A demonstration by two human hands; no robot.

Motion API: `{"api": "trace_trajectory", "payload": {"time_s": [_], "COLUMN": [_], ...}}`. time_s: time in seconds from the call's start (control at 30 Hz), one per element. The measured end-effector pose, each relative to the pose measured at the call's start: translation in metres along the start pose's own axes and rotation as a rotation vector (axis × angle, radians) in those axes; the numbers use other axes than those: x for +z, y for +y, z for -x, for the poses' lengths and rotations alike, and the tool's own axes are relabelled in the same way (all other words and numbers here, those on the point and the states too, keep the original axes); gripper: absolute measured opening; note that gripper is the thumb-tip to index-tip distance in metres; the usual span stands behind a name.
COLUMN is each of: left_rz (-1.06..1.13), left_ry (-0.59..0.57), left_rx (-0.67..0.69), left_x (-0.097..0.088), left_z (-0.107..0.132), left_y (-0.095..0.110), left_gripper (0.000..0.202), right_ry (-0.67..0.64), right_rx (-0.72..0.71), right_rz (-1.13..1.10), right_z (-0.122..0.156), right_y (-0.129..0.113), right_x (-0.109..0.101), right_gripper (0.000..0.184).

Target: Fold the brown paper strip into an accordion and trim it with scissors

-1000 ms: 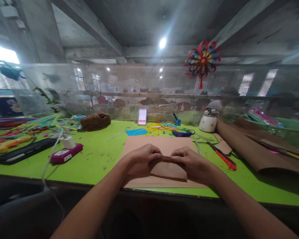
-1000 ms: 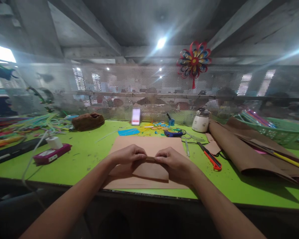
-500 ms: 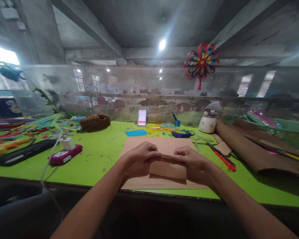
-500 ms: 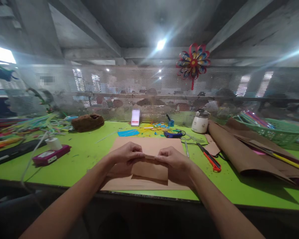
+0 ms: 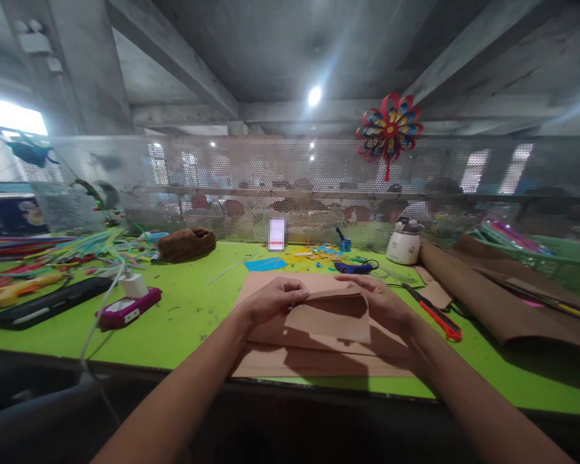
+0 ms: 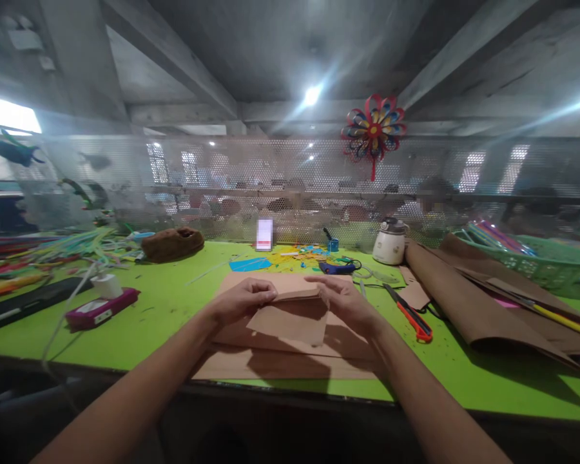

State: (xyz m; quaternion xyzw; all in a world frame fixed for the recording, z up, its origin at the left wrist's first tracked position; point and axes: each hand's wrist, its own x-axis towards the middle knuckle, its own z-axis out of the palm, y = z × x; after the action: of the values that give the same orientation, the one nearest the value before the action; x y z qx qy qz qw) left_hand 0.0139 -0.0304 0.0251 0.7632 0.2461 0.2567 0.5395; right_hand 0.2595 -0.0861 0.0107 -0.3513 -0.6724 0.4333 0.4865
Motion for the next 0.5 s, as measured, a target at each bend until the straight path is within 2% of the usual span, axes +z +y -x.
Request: {"api": "trace_trajectory", "payload": {"time_s": [0.1,0.13,0.23,0.3,0.43,0.5], "left_rz": [0.158,0.208,0.324,0.396,0.499,0.463], "left_ry": [-0.082,-0.107,-0.131,-0.148,-0.297,-0.241], "left_rx": [-0.054,-0.079,-0.135,-0.158,-0.241,-0.222], "left_x": [0.013,0.017,0.026,0.031,0.042,0.043], "left_z": [0.001,0.002,0.002,0.003,0.005,0.004], "left_y": [0.001,0.000,-0.003,-0.006,-0.007,-0.005], "left_gripper": [0.035,0.034,0.031,0.028,0.030,0.032], "right_ry": [-0.223,-0.291,-0.389,-0.382,-0.245,-0.183], "right_rx": [-0.035,-0.050,-0.125,-0.146,-0.107,-0.081], "right_rz": [-0.070,-0.085,-0.084,-0.100,-0.146,-0.113], "right_z": [0.003,0.005,0.006,0.006,0.004,0.002], "right_y": [-0.009,-0.013,-0.020,-0.021,-0.010,-0.005], "right_x": [0.010,0.013,0.020,0.021,0.017,0.012], "right_gripper": [0.061,0.061,0.040,0.027,0.021,0.023]}}
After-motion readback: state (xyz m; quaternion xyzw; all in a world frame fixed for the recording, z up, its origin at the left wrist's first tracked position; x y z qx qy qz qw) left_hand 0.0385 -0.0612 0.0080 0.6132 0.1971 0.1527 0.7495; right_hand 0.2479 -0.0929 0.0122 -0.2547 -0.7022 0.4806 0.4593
